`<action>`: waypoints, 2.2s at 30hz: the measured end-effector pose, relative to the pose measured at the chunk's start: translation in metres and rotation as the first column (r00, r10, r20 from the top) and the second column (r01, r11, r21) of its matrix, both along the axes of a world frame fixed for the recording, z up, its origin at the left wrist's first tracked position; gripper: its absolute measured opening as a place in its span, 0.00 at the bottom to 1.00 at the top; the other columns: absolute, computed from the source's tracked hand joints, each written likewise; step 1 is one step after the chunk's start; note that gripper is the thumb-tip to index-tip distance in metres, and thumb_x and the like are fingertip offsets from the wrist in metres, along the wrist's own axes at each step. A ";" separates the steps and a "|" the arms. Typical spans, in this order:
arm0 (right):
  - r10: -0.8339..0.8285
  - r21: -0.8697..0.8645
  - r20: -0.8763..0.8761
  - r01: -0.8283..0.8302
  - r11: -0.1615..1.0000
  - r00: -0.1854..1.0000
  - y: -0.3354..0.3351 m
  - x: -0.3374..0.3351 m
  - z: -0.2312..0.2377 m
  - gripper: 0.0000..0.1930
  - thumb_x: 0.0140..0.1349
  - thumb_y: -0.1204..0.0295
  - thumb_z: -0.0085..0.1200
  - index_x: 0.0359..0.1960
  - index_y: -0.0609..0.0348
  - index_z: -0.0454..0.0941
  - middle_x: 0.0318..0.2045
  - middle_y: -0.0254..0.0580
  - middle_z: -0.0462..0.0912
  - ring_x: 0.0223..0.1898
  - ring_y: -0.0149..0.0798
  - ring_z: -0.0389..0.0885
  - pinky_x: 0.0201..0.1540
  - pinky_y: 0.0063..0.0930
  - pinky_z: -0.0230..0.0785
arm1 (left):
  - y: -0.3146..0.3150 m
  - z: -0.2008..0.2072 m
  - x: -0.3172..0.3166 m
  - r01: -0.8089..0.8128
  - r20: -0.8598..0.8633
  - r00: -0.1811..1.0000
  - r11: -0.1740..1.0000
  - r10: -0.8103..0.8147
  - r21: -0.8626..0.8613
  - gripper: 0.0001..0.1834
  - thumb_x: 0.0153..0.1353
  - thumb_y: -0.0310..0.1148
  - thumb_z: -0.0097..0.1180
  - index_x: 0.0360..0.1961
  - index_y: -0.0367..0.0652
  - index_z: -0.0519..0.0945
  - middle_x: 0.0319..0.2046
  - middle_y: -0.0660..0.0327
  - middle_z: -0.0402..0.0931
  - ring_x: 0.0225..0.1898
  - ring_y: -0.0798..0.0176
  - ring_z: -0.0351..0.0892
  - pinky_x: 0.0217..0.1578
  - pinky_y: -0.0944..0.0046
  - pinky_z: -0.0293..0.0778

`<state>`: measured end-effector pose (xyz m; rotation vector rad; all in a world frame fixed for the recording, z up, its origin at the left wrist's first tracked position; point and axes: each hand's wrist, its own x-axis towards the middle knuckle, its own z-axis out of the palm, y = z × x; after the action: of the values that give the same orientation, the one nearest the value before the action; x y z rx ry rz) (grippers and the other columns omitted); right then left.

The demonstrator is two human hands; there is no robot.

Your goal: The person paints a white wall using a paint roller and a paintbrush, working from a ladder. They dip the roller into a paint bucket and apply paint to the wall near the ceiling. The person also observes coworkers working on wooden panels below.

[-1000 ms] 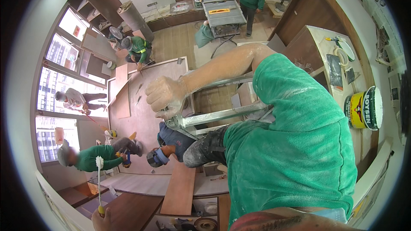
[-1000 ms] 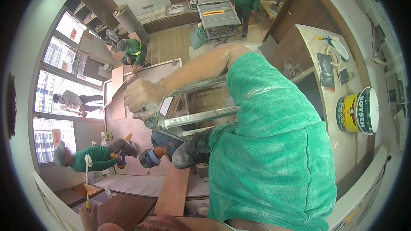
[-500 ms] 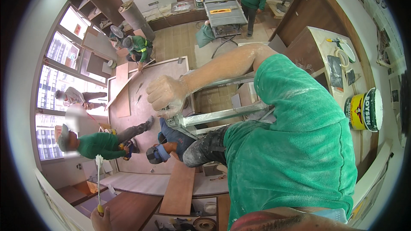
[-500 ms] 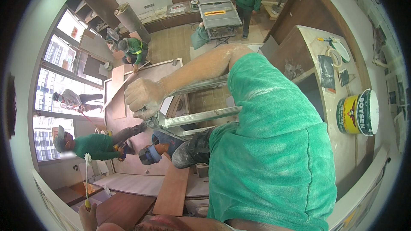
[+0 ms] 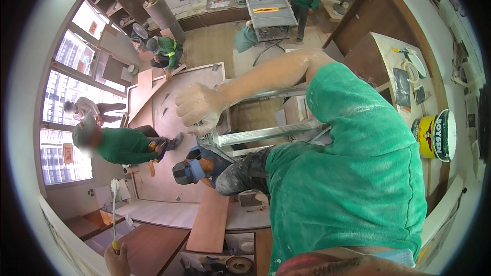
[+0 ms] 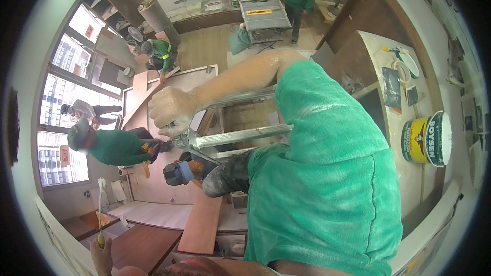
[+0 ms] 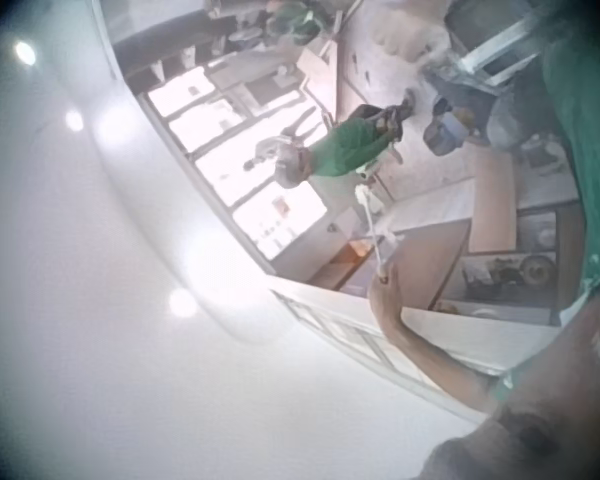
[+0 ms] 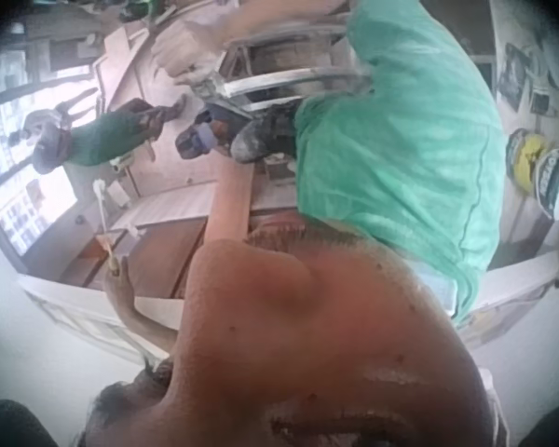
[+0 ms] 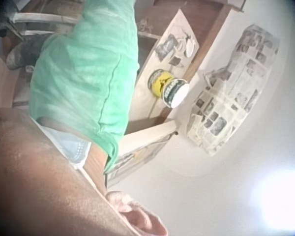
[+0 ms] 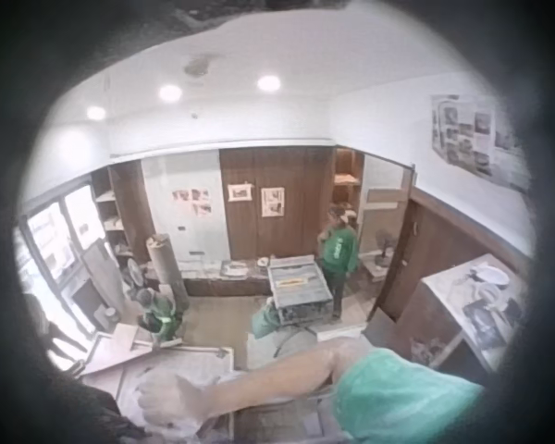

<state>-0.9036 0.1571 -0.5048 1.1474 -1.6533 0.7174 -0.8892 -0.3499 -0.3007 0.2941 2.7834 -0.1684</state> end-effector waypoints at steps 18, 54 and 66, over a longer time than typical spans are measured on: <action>-0.035 0.115 0.079 0.026 0.993 0.996 0.006 0.003 0.005 0.15 0.46 0.67 0.63 0.15 0.53 0.67 0.18 0.38 0.65 0.20 0.46 0.67 0.22 0.40 0.57 | 0.006 -0.002 0.006 -0.107 -0.049 0.993 0.994 0.107 0.016 0.22 0.63 0.42 0.62 0.25 0.31 0.71 0.18 0.49 0.65 0.22 0.47 0.64 0.27 0.49 0.62; -0.023 0.136 0.063 0.014 0.991 0.998 0.001 -0.001 0.006 0.11 0.54 0.66 0.57 0.17 0.52 0.73 0.16 0.36 0.64 0.17 0.42 0.64 0.21 0.38 0.53 | 0.011 0.001 0.017 -0.125 -0.072 0.988 0.983 0.135 0.131 0.21 0.61 0.42 0.61 0.28 0.31 0.72 0.20 0.53 0.63 0.24 0.54 0.62 0.30 0.53 0.64; 0.003 0.064 0.024 -0.004 0.998 1.000 -0.001 -0.005 -0.001 0.17 0.49 0.67 0.61 0.13 0.51 0.64 0.17 0.36 0.64 0.19 0.44 0.67 0.22 0.39 0.58 | -0.004 -0.007 0.003 -0.132 0.012 0.991 0.991 0.132 0.016 0.19 0.59 0.41 0.66 0.30 0.32 0.77 0.27 0.40 0.77 0.31 0.36 0.75 0.33 0.42 0.67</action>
<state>-0.9085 0.1557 -0.5062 1.1916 -1.7058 0.6872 -0.8866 -0.3540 -0.3079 0.1141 2.7831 -0.1113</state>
